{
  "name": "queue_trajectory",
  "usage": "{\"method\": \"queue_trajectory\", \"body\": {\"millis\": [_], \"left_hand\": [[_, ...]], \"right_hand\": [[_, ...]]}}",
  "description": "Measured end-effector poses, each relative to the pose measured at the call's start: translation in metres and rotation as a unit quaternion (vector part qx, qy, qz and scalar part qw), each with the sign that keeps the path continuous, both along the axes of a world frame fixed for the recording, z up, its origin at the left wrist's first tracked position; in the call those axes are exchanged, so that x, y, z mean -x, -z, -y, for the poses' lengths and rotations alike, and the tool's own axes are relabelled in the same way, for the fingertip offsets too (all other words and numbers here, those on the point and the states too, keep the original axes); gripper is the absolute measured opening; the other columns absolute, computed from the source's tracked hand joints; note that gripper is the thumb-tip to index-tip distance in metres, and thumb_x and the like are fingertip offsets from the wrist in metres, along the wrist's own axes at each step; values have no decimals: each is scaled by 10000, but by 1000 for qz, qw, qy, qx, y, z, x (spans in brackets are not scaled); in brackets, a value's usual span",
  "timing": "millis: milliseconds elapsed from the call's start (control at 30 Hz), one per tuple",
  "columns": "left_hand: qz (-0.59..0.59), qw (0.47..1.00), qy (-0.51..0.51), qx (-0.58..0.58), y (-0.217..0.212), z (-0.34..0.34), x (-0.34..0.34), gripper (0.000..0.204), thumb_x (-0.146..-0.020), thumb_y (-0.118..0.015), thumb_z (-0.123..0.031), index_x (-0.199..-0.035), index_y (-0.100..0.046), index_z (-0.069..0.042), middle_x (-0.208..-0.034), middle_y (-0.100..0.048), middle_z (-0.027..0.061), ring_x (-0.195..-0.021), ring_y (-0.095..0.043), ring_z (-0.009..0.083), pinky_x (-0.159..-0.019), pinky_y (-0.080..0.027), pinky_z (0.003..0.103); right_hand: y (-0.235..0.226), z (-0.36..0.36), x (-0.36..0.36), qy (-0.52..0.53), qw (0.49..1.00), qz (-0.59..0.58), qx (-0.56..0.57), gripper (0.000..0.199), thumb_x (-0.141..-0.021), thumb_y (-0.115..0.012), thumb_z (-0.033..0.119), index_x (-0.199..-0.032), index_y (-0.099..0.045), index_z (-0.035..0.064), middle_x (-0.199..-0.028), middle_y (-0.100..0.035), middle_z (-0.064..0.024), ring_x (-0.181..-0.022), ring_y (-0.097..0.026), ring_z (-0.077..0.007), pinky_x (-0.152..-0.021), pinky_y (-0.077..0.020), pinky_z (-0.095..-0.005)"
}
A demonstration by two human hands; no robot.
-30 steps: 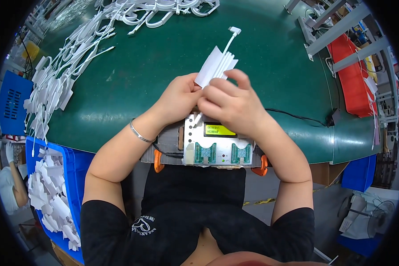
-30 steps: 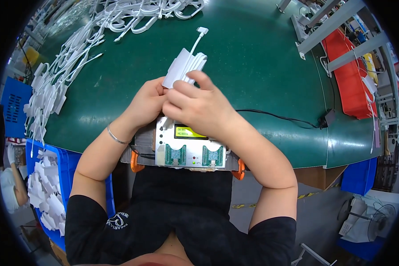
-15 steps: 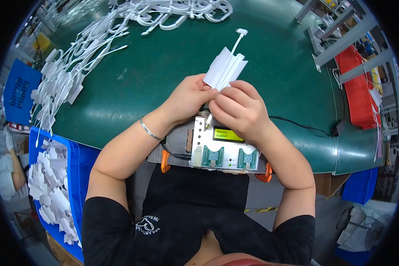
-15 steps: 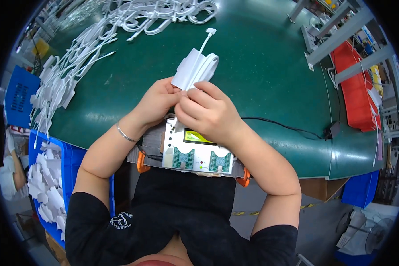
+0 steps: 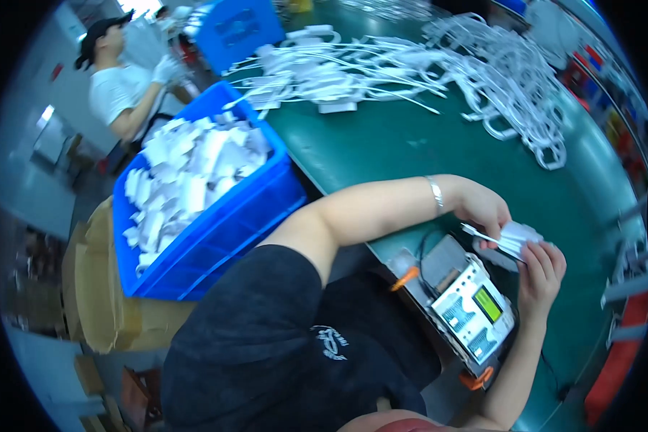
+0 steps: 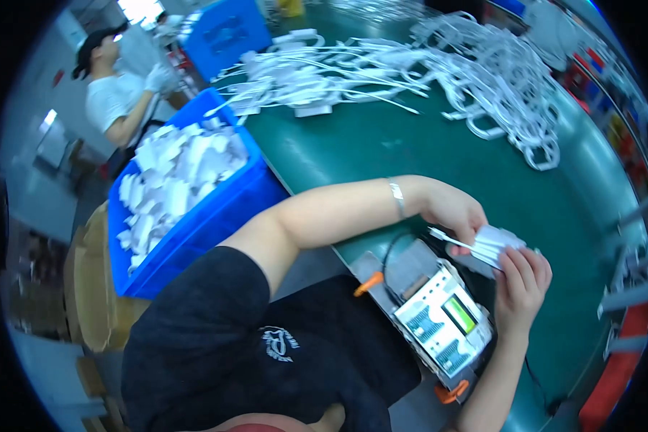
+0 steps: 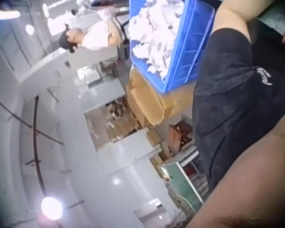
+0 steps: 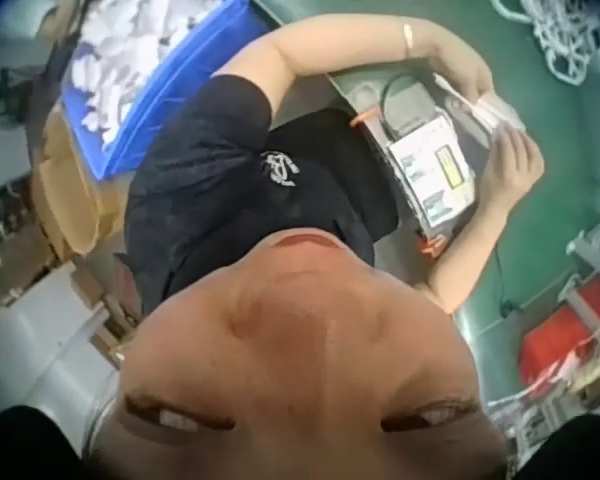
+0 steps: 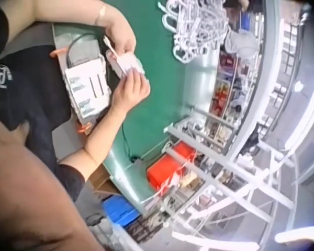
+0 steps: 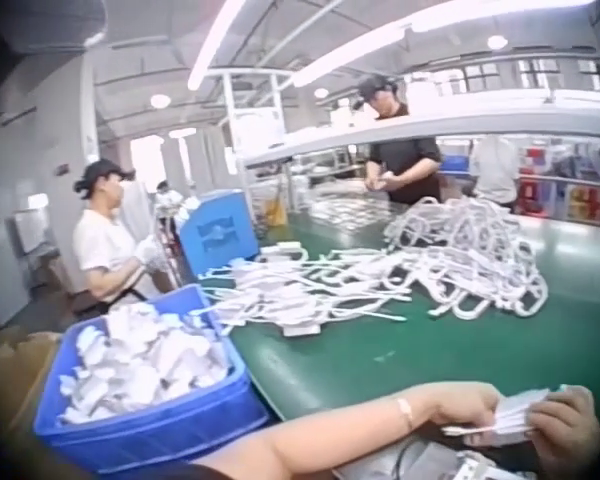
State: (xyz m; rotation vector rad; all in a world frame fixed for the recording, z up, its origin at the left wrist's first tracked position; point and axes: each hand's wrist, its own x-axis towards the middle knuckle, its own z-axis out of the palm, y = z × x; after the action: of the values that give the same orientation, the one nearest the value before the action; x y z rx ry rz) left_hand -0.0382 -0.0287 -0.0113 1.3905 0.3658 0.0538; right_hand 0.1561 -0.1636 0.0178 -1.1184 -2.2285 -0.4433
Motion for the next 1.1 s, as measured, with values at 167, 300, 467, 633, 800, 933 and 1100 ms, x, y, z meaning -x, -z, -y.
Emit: {"method": "queue_trajectory", "body": {"millis": [167,300,467,633,800,933,1100], "left_hand": [[4,999,41,4,0,0,-3,104,-758,-625,2,-846,-575,25,-730,-635,64,-630,-625,119,-584,-474,218],[5,999,47,-17,-9,6,3,105,-769,-620,0,-853,-570,38,-726,-634,72,-626,-627,126,-592,-480,221],[24,996,75,-43,-17,14,16,133,-764,-602,-12,-879,-579,50,-797,-674,120,-629,-659,155,-597,-498,232],[-43,994,-74,-75,-24,25,9,148,-752,-563,-39,-826,-627,72,-767,-677,126,-543,-652,169,-511,-491,233],[-18,911,-146,-385,-12,17,3,151,-716,-610,-141,-765,-718,-48,-679,-672,90,-560,-618,180,-523,-442,308],[61,846,-171,-502,-16,19,1,157,-725,-596,-183,-751,-717,-87,-651,-647,89,-580,-604,246,-557,-461,336],[3,792,-244,-560,22,9,-25,141,-704,-634,-216,-724,-720,-106,-672,-654,84,-645,-626,247,-617,-492,350]], "right_hand": [[-2,2,-2,-38,998,-46,13,167,-735,-641,-3,-899,-621,26,-911,-627,-100,-934,-570,-282,-835,-442,-393],[14,-2,-10,-33,988,-120,95,164,-750,-622,-23,-906,-624,26,-970,-594,-108,-893,-560,-278,-768,-454,-361],[10,-1,1,-20,974,-119,192,183,-781,-600,6,-957,-634,42,-1201,-502,-120,-1030,-516,-281,-833,-441,-363],[14,-6,2,-34,939,-242,243,245,-782,-599,34,-1024,-617,58,-1321,-425,-130,-1172,-449,-276,-953,-390,-349],[31,-15,-17,15,841,-410,353,186,-834,-624,56,-999,-593,-23,-920,-625,-47,-854,-589,-113,-784,-453,-231],[34,-19,-26,26,824,-451,342,113,-862,-599,48,-939,-642,-24,-826,-630,-35,-761,-564,-82,-704,-434,-198],[47,-34,-25,89,878,-347,317,124,-865,-598,77,-921,-646,-23,-829,-638,-31,-758,-562,-85,-690,-436,-212]]}}
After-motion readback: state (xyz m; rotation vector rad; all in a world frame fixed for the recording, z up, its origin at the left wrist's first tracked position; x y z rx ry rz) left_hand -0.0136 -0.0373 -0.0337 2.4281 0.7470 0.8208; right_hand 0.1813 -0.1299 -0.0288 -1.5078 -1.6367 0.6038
